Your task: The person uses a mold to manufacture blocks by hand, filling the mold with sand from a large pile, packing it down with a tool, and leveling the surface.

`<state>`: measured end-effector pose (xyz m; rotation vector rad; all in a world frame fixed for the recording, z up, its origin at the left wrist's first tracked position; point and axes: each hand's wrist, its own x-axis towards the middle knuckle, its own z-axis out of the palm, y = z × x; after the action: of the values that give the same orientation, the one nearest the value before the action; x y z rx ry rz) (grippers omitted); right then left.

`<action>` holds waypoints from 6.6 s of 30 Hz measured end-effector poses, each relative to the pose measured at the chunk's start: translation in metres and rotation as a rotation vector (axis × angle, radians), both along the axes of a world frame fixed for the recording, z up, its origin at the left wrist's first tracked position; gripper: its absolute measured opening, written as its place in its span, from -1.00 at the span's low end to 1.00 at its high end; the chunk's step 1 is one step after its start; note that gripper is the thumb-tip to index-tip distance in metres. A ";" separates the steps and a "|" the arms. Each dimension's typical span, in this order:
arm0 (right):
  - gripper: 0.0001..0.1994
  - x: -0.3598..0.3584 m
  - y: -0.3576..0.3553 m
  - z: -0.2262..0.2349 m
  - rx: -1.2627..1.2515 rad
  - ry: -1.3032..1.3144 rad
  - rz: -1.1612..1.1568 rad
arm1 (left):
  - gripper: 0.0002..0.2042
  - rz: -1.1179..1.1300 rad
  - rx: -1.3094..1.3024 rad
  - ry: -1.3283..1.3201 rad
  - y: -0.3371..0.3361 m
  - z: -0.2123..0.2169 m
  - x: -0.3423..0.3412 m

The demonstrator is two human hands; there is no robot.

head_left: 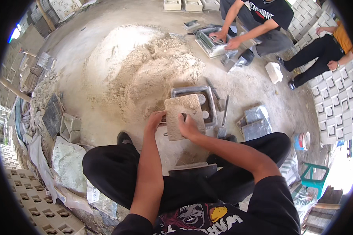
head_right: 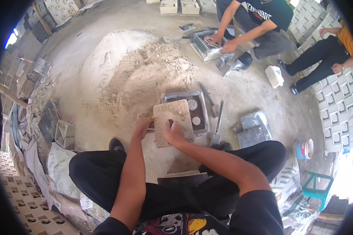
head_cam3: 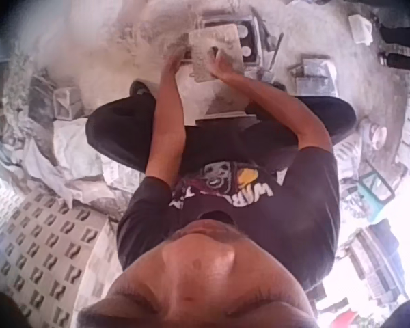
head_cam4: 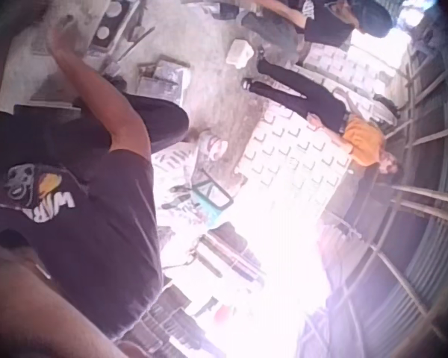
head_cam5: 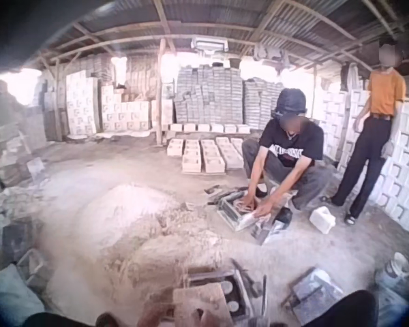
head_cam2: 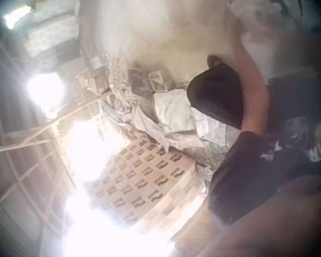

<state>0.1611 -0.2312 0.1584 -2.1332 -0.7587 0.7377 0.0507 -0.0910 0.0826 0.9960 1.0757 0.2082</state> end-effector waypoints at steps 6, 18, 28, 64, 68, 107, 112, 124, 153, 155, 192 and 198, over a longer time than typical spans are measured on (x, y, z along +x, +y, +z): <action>-0.53 0.014 -0.097 -0.014 -0.133 0.346 -0.079 | -0.71 -0.599 -0.251 0.041 -0.047 -0.009 0.005; -0.76 0.064 -0.079 -0.003 -0.227 1.033 -0.235 | -0.79 -0.442 -0.436 0.032 -0.064 -0.033 0.023; -0.58 0.119 -0.015 0.047 -0.273 1.005 -0.018 | -0.87 -0.105 -0.599 -0.040 -0.053 -0.039 0.045; -0.65 0.086 0.155 -0.049 0.238 0.000 0.266 | -0.79 0.739 -0.199 -0.452 0.052 -0.066 0.024; -0.75 0.064 0.155 -0.085 0.371 0.187 0.181 | -0.79 0.848 -0.191 -0.445 0.064 -0.081 0.025; -0.47 0.222 -0.058 -0.116 0.133 -0.378 -0.515 | -0.38 0.051 0.874 0.454 -0.053 -0.067 0.108; -0.32 0.235 -0.082 -0.155 -0.086 -0.196 -0.435 | -0.36 -0.118 1.233 0.421 -0.077 -0.048 0.142; -0.66 0.259 -0.082 -0.187 0.027 -0.286 -0.499 | -0.37 -0.493 1.352 0.249 -0.113 -0.026 0.195; -0.47 0.175 -0.008 0.106 0.672 0.098 -0.416 | -0.33 0.029 0.633 0.156 -0.043 -0.074 0.081; -0.50 0.168 -0.011 0.109 0.701 0.209 -0.372 | -0.30 0.025 0.562 0.184 -0.057 -0.071 0.087; -0.69 0.086 0.011 -0.005 0.726 0.612 -0.033 | -0.24 0.249 0.074 -0.384 -0.066 -0.106 0.099; -0.72 0.096 0.016 -0.003 0.568 0.628 0.262 | -0.25 0.332 0.087 -0.385 -0.041 -0.141 0.094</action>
<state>0.2568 -0.2150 0.1549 -1.2082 -0.7804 1.1011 0.1449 -0.1319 -0.0585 0.8058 0.8747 0.6944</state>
